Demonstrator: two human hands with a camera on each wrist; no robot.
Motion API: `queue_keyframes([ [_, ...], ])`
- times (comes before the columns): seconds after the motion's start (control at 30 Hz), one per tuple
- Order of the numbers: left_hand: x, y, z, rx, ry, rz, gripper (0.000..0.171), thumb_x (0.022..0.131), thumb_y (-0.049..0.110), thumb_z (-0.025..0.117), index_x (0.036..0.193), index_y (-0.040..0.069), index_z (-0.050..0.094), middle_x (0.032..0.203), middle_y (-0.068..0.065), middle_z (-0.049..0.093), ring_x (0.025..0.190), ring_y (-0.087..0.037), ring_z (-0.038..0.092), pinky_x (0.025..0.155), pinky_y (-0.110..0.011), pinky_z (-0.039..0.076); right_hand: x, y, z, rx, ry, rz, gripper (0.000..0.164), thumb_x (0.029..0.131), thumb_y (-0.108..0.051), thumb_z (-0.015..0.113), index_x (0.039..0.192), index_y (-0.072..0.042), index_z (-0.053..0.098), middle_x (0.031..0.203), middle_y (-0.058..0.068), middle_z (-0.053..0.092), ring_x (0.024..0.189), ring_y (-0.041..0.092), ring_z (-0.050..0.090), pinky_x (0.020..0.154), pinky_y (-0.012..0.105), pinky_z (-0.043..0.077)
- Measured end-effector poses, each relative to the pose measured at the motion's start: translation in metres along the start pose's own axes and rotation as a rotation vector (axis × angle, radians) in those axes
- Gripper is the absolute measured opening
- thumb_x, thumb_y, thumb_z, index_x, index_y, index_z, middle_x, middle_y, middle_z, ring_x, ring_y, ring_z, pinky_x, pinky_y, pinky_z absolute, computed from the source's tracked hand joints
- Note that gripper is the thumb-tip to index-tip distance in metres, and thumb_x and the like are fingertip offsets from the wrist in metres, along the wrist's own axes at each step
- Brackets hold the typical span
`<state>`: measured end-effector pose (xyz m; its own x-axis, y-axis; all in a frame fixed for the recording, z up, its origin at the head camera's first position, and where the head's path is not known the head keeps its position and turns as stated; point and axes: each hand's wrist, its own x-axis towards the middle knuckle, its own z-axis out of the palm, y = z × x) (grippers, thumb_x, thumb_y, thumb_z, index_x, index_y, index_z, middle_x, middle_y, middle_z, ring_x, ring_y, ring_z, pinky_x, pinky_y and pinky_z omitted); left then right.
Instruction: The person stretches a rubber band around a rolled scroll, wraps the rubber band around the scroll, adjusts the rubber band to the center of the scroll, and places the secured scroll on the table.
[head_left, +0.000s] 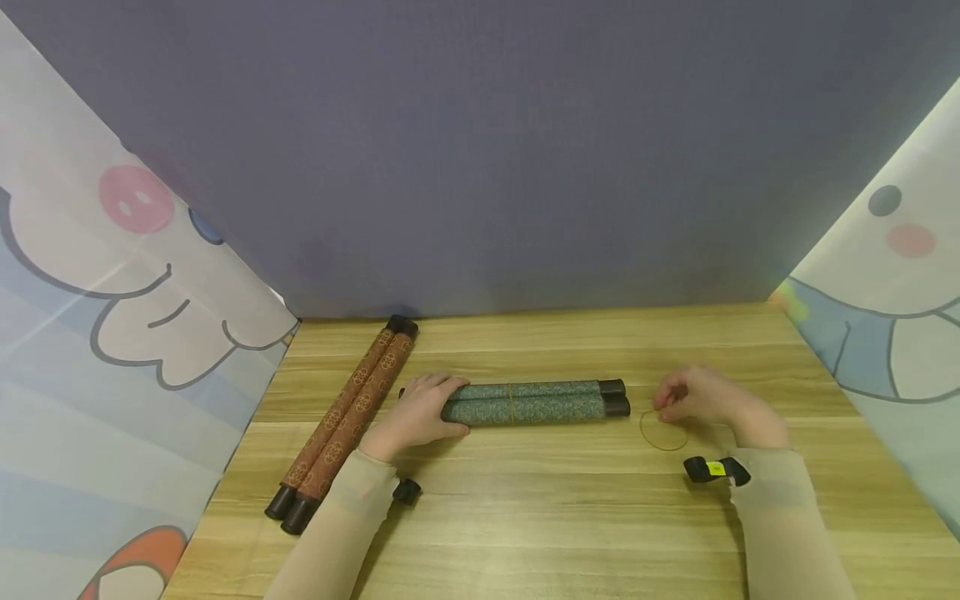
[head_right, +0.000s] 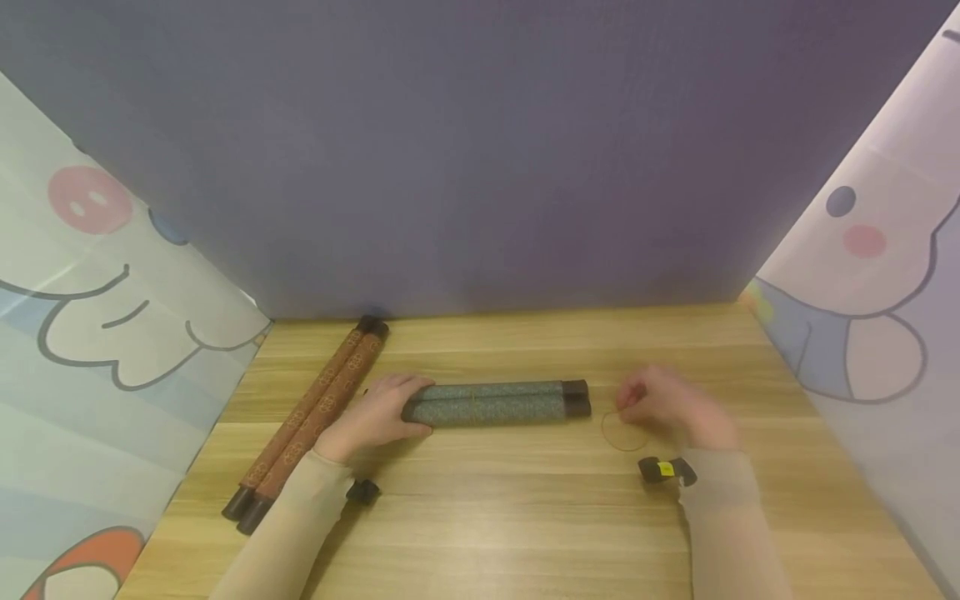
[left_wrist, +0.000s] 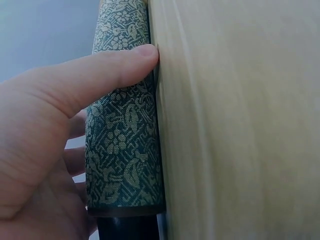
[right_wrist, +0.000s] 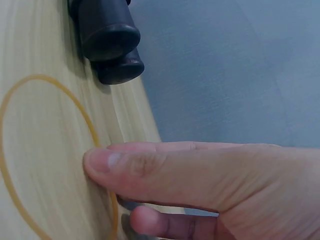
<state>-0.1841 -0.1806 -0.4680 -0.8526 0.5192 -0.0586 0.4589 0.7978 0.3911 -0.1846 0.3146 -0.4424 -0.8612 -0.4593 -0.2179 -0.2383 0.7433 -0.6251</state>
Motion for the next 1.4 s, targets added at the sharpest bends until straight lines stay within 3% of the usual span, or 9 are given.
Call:
queue_keyframes([
  [0.33,0.0,0.0,0.0,0.015,-0.005,0.004,0.083,0.09,0.042,0.091,0.159,0.011,0.057,0.159,-0.019,0.056,0.149,-0.047,0.048,0.12,-0.074,0.034,0.001,0.003,0.002,-0.089,0.062,-0.016,0.007,0.101,-0.013,0.077,0.095,-0.012,0.076,0.092,-0.006,0.074,0.083,0.01,0.062,0.076,0.031,0.053],
  [0.6,-0.002,-0.001,0.001,0.013,0.006,0.01,0.082,0.09,0.042,0.092,0.158,0.011,0.057,0.157,-0.018,0.057,0.147,-0.047,0.05,0.119,-0.074,0.035,0.006,0.005,0.004,-0.122,0.222,-0.025,0.007,0.105,-0.011,0.073,0.103,-0.005,0.072,0.097,0.003,0.075,0.092,0.02,0.07,0.082,0.045,0.059],
  [0.97,-0.002,0.001,0.0,0.018,0.005,0.018,0.082,0.091,0.042,0.091,0.158,0.01,0.057,0.157,-0.018,0.057,0.146,-0.048,0.051,0.12,-0.073,0.035,0.013,0.004,0.006,-0.156,0.397,0.006,0.008,0.106,-0.014,0.073,0.107,-0.006,0.073,0.093,0.003,0.074,0.086,0.022,0.069,0.078,0.047,0.057],
  [1.17,-0.002,0.0,0.001,0.019,0.001,0.015,0.082,0.091,0.043,0.091,0.158,0.01,0.057,0.158,-0.02,0.056,0.148,-0.049,0.049,0.118,-0.076,0.035,0.016,-0.01,0.006,-0.148,0.483,-0.013,0.019,0.107,-0.015,0.073,0.118,0.0,0.074,0.099,0.01,0.077,0.09,0.028,0.072,0.077,0.047,0.058],
  [1.4,-0.002,0.0,0.001,0.04,0.013,0.046,0.08,0.091,0.04,0.091,0.157,0.009,0.057,0.156,-0.019,0.058,0.146,-0.047,0.051,0.118,-0.074,0.037,0.016,-0.045,0.002,-0.178,0.526,-0.076,0.024,0.107,-0.016,0.073,0.126,0.0,0.075,0.106,0.012,0.079,0.095,0.032,0.073,0.08,0.053,0.058],
])
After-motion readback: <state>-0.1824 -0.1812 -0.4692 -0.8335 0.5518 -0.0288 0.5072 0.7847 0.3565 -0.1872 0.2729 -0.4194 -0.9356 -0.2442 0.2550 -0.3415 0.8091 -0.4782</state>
